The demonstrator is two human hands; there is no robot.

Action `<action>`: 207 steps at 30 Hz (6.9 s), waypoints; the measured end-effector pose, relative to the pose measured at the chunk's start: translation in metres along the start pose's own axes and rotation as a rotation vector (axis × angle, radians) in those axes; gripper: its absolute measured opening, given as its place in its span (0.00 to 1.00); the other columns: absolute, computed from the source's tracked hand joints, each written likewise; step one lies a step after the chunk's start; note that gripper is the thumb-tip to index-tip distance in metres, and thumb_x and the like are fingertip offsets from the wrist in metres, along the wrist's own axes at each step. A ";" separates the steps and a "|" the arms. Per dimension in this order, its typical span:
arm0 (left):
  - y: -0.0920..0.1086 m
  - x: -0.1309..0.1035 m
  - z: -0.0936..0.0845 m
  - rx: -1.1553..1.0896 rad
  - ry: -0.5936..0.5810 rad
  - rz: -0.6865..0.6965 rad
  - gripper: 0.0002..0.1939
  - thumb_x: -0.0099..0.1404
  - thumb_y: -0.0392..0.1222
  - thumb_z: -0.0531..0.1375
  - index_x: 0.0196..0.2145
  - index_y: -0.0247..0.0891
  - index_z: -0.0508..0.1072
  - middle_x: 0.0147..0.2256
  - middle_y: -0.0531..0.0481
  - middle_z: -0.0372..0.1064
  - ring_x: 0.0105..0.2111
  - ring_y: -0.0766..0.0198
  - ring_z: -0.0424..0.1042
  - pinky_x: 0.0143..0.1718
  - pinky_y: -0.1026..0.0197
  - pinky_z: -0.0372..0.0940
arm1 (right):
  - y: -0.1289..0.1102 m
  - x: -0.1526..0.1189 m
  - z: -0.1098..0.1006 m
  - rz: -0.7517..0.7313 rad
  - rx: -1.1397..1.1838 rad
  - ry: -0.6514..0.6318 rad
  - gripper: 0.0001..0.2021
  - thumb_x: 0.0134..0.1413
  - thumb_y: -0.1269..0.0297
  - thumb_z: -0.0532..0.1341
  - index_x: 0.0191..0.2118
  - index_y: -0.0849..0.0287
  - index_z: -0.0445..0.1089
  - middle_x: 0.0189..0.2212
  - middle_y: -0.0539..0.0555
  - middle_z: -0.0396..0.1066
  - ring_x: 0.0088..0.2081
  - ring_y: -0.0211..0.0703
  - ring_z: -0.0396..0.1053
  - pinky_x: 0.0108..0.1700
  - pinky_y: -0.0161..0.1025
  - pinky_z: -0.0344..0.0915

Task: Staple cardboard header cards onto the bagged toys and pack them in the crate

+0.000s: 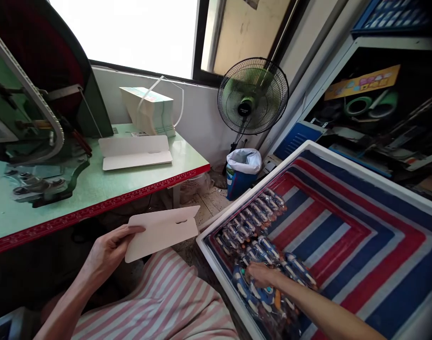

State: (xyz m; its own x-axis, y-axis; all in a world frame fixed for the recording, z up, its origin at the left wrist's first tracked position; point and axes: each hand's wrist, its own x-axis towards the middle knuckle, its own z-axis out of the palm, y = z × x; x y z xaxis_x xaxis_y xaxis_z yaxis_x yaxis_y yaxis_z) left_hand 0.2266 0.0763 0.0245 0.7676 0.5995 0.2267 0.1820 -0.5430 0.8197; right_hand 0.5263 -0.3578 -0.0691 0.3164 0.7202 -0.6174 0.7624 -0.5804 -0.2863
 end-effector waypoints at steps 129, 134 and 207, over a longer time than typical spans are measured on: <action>-0.017 -0.105 -0.009 -0.753 0.641 -0.507 0.21 0.61 0.58 0.68 0.39 0.38 0.73 0.38 0.48 0.78 0.37 0.57 0.77 0.33 0.59 0.76 | -0.269 0.142 -0.105 -0.494 0.861 0.656 0.21 0.58 0.42 0.63 0.33 0.58 0.72 0.26 0.52 0.71 0.29 0.43 0.66 0.33 0.38 0.62; -0.020 -0.103 -0.017 -0.764 0.613 -0.527 0.26 0.54 0.58 0.72 0.41 0.37 0.72 0.36 0.48 0.79 0.35 0.55 0.78 0.32 0.56 0.76 | -0.267 0.144 -0.106 -0.523 0.873 0.648 0.20 0.59 0.42 0.63 0.33 0.57 0.71 0.28 0.52 0.72 0.30 0.44 0.67 0.34 0.38 0.63; -0.018 -0.102 -0.023 -0.693 0.463 -0.471 0.28 0.59 0.55 0.70 0.53 0.36 0.79 0.47 0.41 0.80 0.48 0.48 0.78 0.46 0.56 0.75 | -0.249 0.154 -0.107 -0.588 1.131 0.499 0.14 0.48 0.54 0.74 0.35 0.54 0.73 0.31 0.51 0.74 0.34 0.44 0.72 0.35 0.38 0.70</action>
State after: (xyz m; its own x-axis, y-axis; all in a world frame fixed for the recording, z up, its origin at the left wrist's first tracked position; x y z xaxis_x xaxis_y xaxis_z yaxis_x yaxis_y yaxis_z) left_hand 0.1311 0.0387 -0.0017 0.3626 0.9211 -0.1418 -0.1083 0.1928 0.9753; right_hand 0.4455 -0.0614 -0.0141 0.4609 0.8854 0.0603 0.0573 0.0382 -0.9976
